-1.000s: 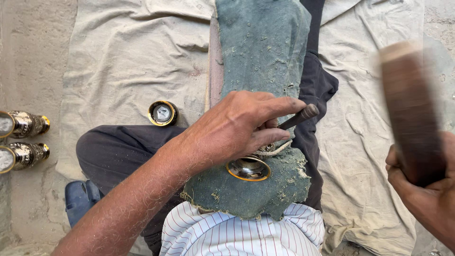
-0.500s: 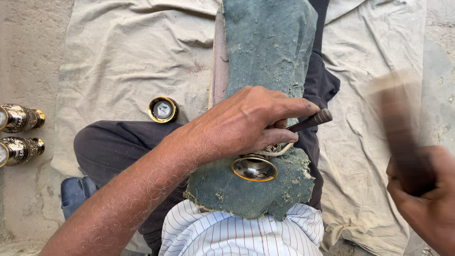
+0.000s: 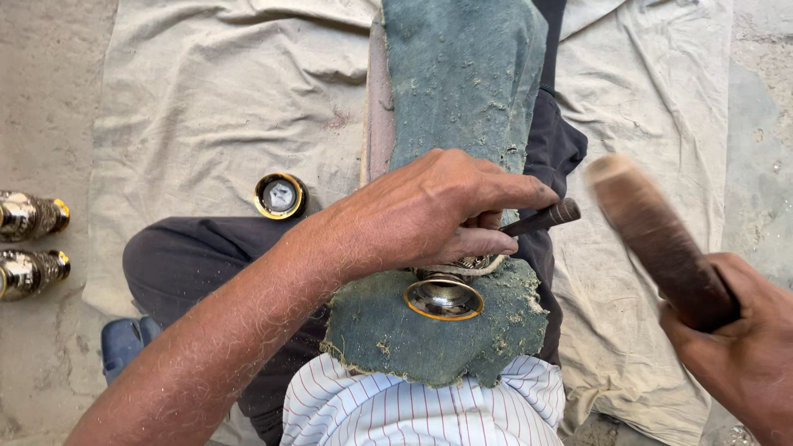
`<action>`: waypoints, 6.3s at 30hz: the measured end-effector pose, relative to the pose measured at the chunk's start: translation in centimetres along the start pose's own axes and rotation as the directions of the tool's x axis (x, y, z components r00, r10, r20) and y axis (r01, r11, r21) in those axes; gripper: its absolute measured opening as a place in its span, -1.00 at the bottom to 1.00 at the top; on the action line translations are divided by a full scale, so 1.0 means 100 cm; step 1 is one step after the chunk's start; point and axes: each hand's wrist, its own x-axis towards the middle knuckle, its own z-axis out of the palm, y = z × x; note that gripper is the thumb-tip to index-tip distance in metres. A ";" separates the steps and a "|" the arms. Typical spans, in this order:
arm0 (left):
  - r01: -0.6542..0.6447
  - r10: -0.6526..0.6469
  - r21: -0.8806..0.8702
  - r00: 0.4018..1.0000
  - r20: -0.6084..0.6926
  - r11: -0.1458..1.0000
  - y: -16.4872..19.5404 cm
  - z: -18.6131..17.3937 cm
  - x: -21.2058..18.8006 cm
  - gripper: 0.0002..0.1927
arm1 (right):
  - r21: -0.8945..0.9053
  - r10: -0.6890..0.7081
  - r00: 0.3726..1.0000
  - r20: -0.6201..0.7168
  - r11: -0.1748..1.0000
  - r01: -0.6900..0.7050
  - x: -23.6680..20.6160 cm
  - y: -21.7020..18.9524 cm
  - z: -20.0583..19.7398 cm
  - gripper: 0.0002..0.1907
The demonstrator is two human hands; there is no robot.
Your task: The person sits on the ground with a cloth-covered forming cushion on their lap and hammers decorative patterns into a brass vessel. They hold a punch against the metal with one hand and strike it repeatedly with a wooden mallet, repositioning the punch around the vessel's surface.
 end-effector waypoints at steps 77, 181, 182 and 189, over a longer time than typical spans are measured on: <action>0.215 -0.212 0.308 0.976 -0.042 0.927 0.030 0.025 0.008 -0.53 | -0.001 -0.025 0.999 -0.030 1.000 0.025 -0.012 -0.018 -0.005 -0.70; 0.103 -0.231 0.332 0.898 0.374 0.938 0.035 0.018 0.069 -0.43 | 0.860 0.201 0.980 -0.001 0.500 -0.102 -0.046 0.013 0.086 -0.71; 0.090 -0.222 0.339 0.902 0.372 0.936 0.034 0.017 0.068 -0.45 | 0.777 0.166 0.986 -0.024 0.624 -0.086 -0.044 0.011 0.083 -0.70; 0.113 -0.208 0.285 0.920 0.331 0.952 0.028 0.011 0.061 -0.45 | 0.556 0.155 0.987 0.045 0.817 -0.154 -0.034 -0.004 0.064 -0.77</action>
